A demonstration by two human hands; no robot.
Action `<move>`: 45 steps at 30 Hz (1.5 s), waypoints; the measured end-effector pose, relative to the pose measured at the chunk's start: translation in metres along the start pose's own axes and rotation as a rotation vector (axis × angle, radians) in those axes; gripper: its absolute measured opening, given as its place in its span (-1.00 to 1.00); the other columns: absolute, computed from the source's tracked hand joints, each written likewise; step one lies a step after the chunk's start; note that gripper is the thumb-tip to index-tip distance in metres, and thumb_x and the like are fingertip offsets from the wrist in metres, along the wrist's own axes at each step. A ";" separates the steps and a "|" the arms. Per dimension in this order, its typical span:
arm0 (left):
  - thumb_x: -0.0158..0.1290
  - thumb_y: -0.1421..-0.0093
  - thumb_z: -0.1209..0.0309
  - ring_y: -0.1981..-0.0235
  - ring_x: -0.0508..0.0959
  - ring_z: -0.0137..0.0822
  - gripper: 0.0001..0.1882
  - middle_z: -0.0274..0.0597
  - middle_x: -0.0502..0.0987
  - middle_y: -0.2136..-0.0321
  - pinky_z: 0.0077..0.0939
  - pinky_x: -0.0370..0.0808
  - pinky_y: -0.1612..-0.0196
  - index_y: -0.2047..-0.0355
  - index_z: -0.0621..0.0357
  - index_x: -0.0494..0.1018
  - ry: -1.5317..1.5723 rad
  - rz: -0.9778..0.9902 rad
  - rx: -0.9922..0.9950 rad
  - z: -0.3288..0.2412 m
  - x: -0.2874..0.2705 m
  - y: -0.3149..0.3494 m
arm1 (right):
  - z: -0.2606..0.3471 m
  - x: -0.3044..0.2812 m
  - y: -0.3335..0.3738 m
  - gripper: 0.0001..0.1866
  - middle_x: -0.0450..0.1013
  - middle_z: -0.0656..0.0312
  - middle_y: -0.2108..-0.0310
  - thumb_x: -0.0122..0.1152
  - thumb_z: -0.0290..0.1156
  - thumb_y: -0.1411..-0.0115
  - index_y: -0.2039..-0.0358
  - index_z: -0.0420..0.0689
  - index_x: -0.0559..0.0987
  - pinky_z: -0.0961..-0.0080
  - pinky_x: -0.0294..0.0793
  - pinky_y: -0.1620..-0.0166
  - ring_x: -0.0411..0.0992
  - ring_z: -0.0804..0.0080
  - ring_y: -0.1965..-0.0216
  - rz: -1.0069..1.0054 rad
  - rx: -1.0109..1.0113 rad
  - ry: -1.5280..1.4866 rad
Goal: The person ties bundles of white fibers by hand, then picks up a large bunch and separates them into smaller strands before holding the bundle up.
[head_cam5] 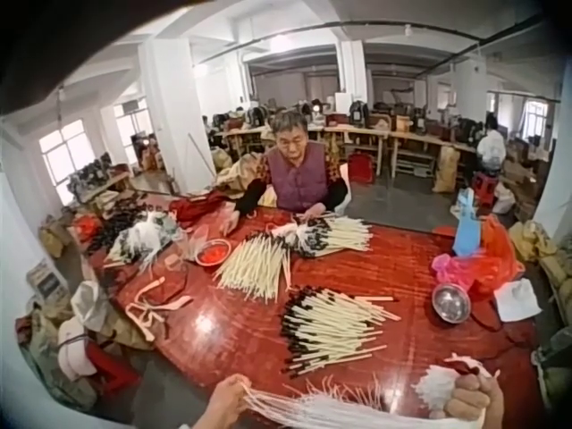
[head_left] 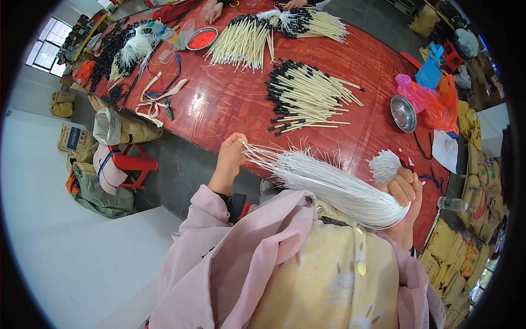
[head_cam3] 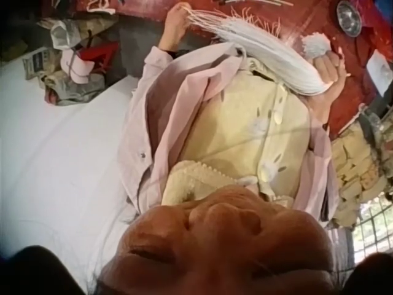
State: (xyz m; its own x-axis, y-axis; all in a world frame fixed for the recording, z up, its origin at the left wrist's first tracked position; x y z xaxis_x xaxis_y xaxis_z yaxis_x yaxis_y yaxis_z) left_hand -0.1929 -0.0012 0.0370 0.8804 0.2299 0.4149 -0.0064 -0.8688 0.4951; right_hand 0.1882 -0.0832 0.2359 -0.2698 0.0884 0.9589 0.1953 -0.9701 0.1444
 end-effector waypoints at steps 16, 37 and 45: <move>-0.02 -0.28 0.38 0.33 0.54 -0.38 -0.76 -0.23 0.53 0.31 -0.57 0.51 0.29 0.11 0.25 0.44 0.254 0.222 -0.170 -0.010 -0.005 0.013 | 0.005 -0.007 -0.001 -0.83 0.21 0.55 0.74 -0.14 -0.29 -0.34 0.41 -0.01 0.30 0.62 0.10 0.31 0.17 0.73 0.70 -0.011 -0.004 -0.008; 0.03 -0.24 0.46 0.32 0.59 -0.39 -0.74 -0.18 0.59 0.23 -0.55 0.55 0.26 0.06 0.23 0.44 0.044 0.097 -0.145 0.009 -0.018 -0.006 | 0.004 -0.010 -0.002 -0.82 0.20 0.55 0.74 -0.14 -0.29 -0.35 0.42 -0.01 0.30 0.61 0.13 0.27 0.15 0.72 0.70 -0.031 -0.006 0.008; 0.03 -0.23 0.46 0.38 0.57 -0.43 -0.80 -0.23 0.57 0.30 -0.59 0.54 0.35 0.14 0.23 0.47 0.049 0.235 -0.207 0.029 -0.045 -0.004 | 0.000 -0.008 0.013 -0.81 0.20 0.53 0.73 -0.13 -0.28 -0.34 0.43 -0.03 0.31 0.58 0.14 0.29 0.16 0.70 0.69 -0.059 -0.001 -0.007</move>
State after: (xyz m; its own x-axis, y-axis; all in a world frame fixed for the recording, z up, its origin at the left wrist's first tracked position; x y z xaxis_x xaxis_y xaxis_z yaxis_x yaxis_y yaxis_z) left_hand -0.2193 -0.0210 -0.0057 0.8196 0.0583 0.5699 -0.3081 -0.7939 0.5243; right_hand 0.1930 -0.0969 0.2297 -0.2743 0.1475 0.9503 0.1784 -0.9632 0.2010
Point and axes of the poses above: each hand's wrist, its own y-axis away from the middle knuckle, its own x-axis out of the palm, z = x × y, the point moved 3 cm from there along -y, towards the middle knuckle
